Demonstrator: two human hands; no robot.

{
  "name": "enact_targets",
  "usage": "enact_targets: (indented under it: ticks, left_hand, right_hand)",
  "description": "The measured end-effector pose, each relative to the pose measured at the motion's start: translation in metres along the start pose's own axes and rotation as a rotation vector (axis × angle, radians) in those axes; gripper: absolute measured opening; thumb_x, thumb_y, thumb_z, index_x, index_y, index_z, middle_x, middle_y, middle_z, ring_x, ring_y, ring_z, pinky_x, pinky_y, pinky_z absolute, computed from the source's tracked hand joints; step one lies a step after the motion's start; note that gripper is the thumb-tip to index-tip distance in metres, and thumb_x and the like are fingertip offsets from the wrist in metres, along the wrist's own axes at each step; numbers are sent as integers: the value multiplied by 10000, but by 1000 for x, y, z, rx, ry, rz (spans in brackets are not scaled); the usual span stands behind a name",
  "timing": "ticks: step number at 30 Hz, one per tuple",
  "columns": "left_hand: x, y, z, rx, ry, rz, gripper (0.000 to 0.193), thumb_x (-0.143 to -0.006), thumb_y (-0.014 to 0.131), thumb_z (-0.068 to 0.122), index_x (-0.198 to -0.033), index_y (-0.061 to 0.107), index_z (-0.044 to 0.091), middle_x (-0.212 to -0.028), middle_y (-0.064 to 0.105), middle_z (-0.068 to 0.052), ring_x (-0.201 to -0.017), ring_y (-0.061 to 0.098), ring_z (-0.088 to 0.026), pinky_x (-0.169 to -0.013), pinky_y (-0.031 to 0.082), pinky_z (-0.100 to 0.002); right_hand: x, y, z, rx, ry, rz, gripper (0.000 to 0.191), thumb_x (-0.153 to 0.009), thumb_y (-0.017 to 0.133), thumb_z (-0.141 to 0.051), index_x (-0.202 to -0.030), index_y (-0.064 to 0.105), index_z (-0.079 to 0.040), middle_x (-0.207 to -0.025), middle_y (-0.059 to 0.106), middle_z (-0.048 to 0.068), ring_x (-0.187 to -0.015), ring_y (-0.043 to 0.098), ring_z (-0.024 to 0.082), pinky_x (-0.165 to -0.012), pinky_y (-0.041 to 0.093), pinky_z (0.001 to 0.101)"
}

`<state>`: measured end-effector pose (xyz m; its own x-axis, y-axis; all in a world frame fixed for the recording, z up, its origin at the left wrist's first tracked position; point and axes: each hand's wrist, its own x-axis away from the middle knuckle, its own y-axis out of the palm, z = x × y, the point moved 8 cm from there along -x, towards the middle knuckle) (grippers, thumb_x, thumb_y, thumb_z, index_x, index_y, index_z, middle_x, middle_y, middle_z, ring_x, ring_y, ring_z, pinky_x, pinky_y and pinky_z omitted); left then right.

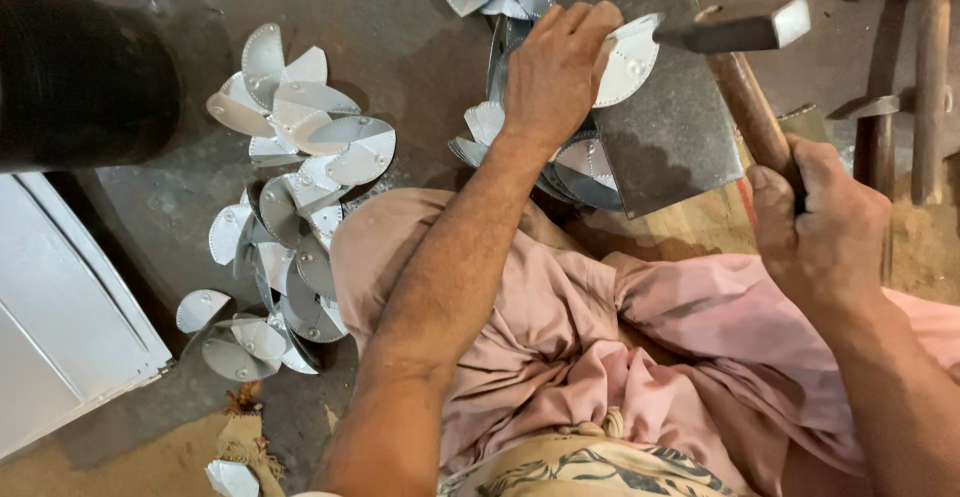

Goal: The person sits on the floor and hammers rivets onto petal-shaped metal craft pieces placed on a small anvil block, working one piece at a time. They pick each piece from a pile, position it on the anvil, strike the rivet with a hammer, and set the finished piece aside.

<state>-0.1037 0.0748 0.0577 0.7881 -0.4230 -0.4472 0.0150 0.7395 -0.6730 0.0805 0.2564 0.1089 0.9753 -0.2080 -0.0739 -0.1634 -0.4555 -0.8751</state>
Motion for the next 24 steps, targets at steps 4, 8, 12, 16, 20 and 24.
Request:
enact_targets:
  ticks: [4,8,12,16,20,24]
  left_hand:
    - [-1,-2,0,-8,-10,13,214,-912,717,136,-1050,558,174,-970,638,4,-968,638,-280,-789,551,-439]
    - [-1,-2,-1,-17,16,32,223,-887,720,140,-1042,563,171,-962,636,1,-959,633,-287,-766,545,-439]
    - [1,4,-4,-7,-6,-18,192,-939,722,148,-1057,572,163,-950,633,-6,-924,634,-263,-756,560,-412]
    - [1,2,-2,-56,1,2,221,-895,692,84,-1060,580,178,-996,650,12,-986,635,-269,-801,562,-425]
    - [-2,-2,1,0,-5,4,202,-907,700,124,-1067,580,157,-989,652,-9,-959,632,-281,-763,551,-429]
    - [-5,-8,0,-12,-16,31,208,-905,696,128,-1078,583,147,-975,641,-34,-944,625,-295,-770,549,-441]
  right_hand:
    - [-8,12,-3,56,131,-184,310,-1074,666,-249,-1277,667,-14,-810,664,234,-709,663,404,-634,500,470]
    - [-14,3,-11,49,113,-125,299,-1087,647,-246,-1280,657,-18,-803,649,241,-693,655,396,-653,509,479]
    - [-8,9,5,-87,290,-152,305,-1068,572,-265,-1242,608,-16,-787,651,206,-607,637,367,-520,498,458]
    - [-14,13,-3,68,93,-170,301,-1064,665,-271,-1230,664,-20,-740,634,210,-654,621,340,-604,482,456]
    - [-5,21,15,-677,345,-374,279,-1024,654,-276,-1116,684,-15,-661,562,123,-525,530,187,-469,420,372]
    - [0,-18,18,23,135,-47,256,-1077,666,-201,-1127,679,50,-738,582,158,-599,547,259,-590,457,410]
